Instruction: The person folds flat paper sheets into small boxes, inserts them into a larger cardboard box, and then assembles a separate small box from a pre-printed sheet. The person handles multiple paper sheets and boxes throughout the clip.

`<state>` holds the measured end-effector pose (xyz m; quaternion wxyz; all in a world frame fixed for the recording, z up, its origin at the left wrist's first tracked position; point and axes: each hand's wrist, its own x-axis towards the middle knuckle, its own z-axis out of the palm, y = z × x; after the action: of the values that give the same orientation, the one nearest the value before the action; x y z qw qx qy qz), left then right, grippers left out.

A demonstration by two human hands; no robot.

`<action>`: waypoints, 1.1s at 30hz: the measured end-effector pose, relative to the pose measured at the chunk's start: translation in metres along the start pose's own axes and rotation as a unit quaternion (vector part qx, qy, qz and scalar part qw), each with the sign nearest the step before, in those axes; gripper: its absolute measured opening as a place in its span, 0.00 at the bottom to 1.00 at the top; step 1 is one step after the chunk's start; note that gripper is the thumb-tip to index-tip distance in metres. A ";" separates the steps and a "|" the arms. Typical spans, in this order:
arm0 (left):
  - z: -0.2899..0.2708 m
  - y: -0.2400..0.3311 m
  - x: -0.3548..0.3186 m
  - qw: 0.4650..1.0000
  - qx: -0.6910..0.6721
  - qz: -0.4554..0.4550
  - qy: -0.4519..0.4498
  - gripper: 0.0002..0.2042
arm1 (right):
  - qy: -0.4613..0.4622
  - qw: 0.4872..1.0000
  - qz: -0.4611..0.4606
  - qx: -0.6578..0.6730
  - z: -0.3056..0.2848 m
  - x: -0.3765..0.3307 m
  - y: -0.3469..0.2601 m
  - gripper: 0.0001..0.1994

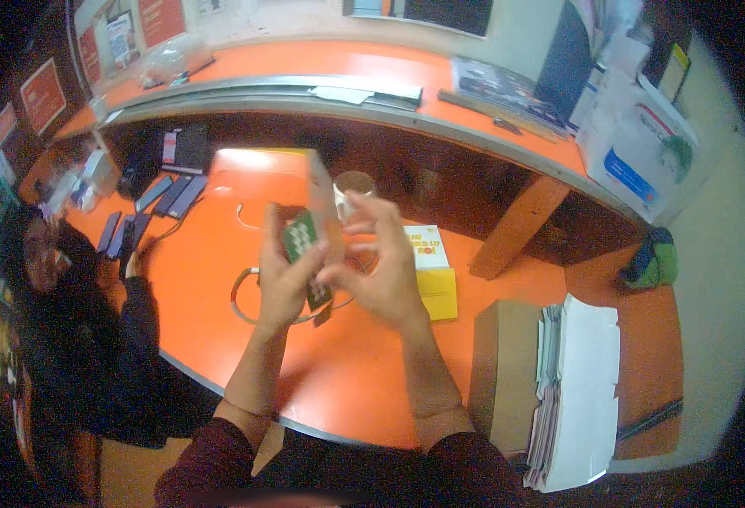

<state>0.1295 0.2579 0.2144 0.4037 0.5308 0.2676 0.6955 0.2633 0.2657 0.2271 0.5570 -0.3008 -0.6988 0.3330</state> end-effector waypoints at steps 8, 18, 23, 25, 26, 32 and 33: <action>-0.018 0.014 0.006 0.967 -0.207 -0.080 0.128 0.14 | -0.085 0.977 -0.104 -0.165 0.033 -0.014 -0.009 0.28; 0.002 -0.007 -0.007 0.984 -0.148 -0.002 0.098 0.21 | 0.053 0.953 -0.176 -0.241 0.018 -0.012 -0.008 0.14; 0.013 -0.010 -0.010 0.979 -0.075 -0.047 -0.185 0.36 | 0.211 0.940 -0.155 -0.217 0.000 -0.009 -0.004 0.07; 0.018 -0.009 -0.016 0.961 0.041 -0.050 -0.269 0.39 | 0.240 0.956 -0.103 -0.134 -0.010 -0.009 -0.001 0.07; 0.022 -0.009 -0.018 0.954 0.112 -0.028 -0.276 0.41 | 0.260 0.958 -0.079 -0.089 -0.014 -0.009 0.000 0.07; 0.029 -0.007 -0.019 0.937 0.291 0.135 -0.139 0.22 | 0.188 0.981 -0.002 -0.051 -0.024 -0.011 0.002 0.04; 0.029 -0.006 -0.019 0.930 0.309 0.148 -0.132 0.19 | 0.183 0.982 0.014 -0.043 -0.024 -0.010 0.001 0.04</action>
<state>0.1608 0.2435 0.2076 0.1439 0.7499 0.3325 0.5536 0.2893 0.2617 0.2241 0.6573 -0.3901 -0.5943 0.2499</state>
